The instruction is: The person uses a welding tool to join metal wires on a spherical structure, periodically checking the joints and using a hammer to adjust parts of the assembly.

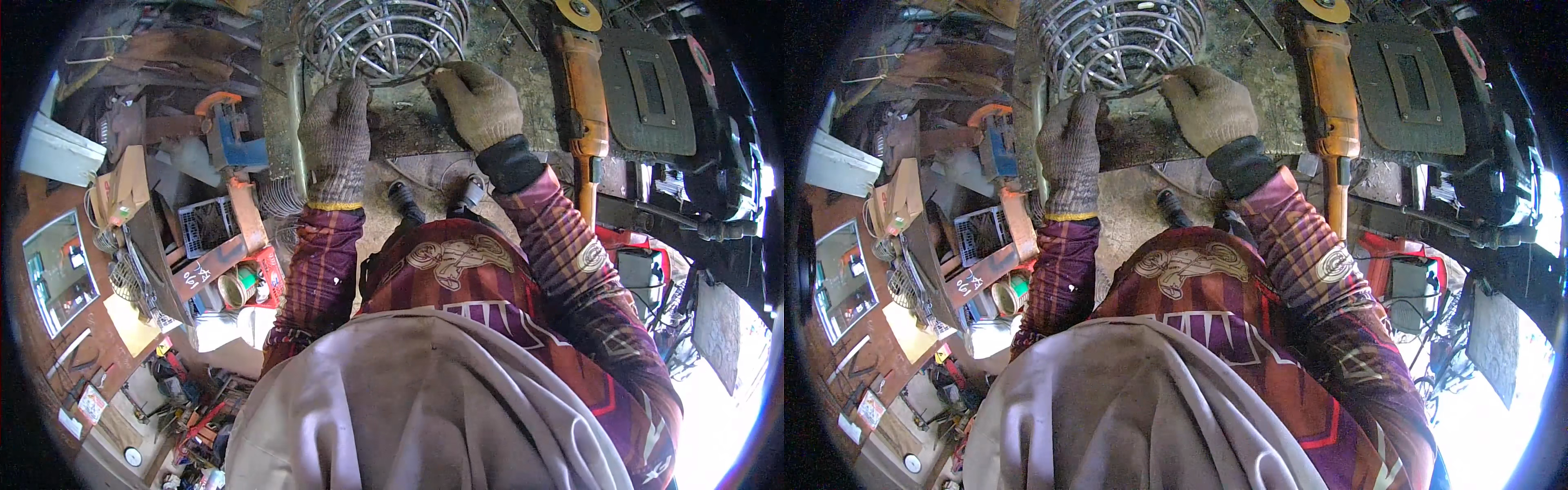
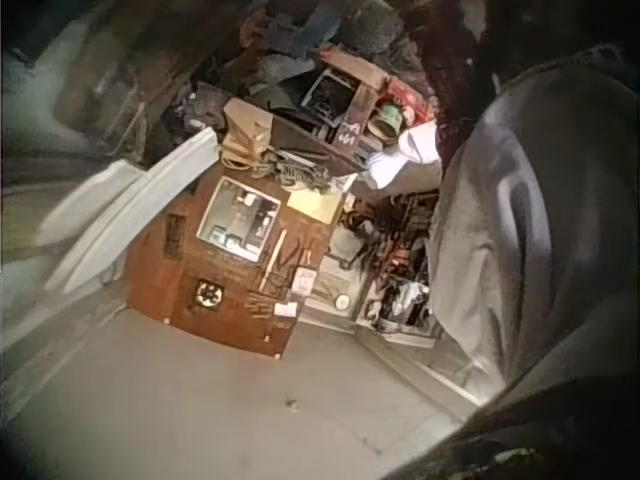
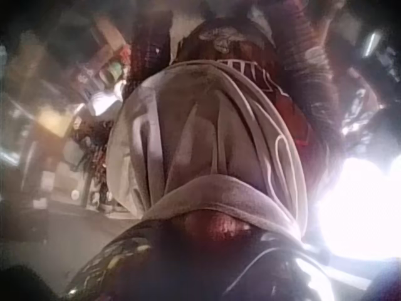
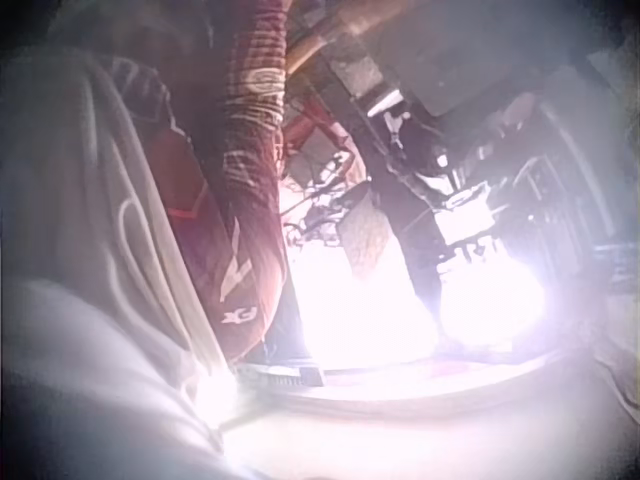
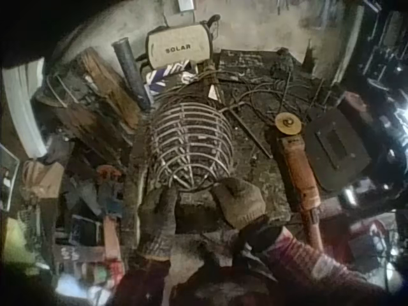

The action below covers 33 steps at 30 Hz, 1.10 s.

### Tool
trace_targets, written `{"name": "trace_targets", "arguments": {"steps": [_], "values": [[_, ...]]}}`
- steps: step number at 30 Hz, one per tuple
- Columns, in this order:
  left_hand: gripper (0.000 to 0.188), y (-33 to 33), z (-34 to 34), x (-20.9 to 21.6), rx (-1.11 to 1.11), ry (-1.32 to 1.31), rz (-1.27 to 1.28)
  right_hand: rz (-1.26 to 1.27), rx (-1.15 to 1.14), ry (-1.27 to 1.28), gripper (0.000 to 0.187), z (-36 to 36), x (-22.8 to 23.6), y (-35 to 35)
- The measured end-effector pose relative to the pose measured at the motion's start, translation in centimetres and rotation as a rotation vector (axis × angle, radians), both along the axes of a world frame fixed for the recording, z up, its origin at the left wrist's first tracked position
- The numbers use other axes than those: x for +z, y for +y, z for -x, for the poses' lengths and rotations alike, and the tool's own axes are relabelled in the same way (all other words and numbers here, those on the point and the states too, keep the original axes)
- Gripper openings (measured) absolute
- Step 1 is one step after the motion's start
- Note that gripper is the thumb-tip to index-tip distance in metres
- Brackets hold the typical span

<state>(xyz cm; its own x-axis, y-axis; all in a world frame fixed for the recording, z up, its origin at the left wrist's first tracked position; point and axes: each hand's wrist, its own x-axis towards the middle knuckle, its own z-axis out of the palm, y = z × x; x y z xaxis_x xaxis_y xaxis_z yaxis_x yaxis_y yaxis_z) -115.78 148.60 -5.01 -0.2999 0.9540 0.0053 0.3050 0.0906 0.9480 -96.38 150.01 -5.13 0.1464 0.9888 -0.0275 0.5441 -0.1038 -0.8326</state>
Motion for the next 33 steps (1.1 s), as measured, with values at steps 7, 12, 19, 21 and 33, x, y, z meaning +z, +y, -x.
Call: {"name": "trace_targets", "arguments": {"steps": [7, 12, 19, 21, 33], "values": [[0.027, 0.3, 0.4, -1.0, 0.005, 0.115, -0.068, 0.030, 0.011, -0.023, 0.038, 0.1, 0.4, -0.1], [0.025, 0.5, 0.6, -1.4, 0.003, 0.184, -0.108, 0.025, 0.045, -0.043, 0.040, 0.1, 0.5, 0.0], [0.026, 0.3, 0.0, -0.5, 0.028, 0.133, -0.039, 0.021, 0.026, -0.042, 0.042, 0.0, 0.4, 0.0], [0.027, 0.3, 0.4, -1.3, 0.025, 0.216, -0.105, 0.033, 0.022, -0.046, 0.042, 0.1, 0.5, 0.0], [0.025, 0.3, 0.1, -1.9, 0.035, 0.172, -0.197, 0.048, 0.015, -0.007, 0.042, 0.0, 0.1, 0.2]]}}
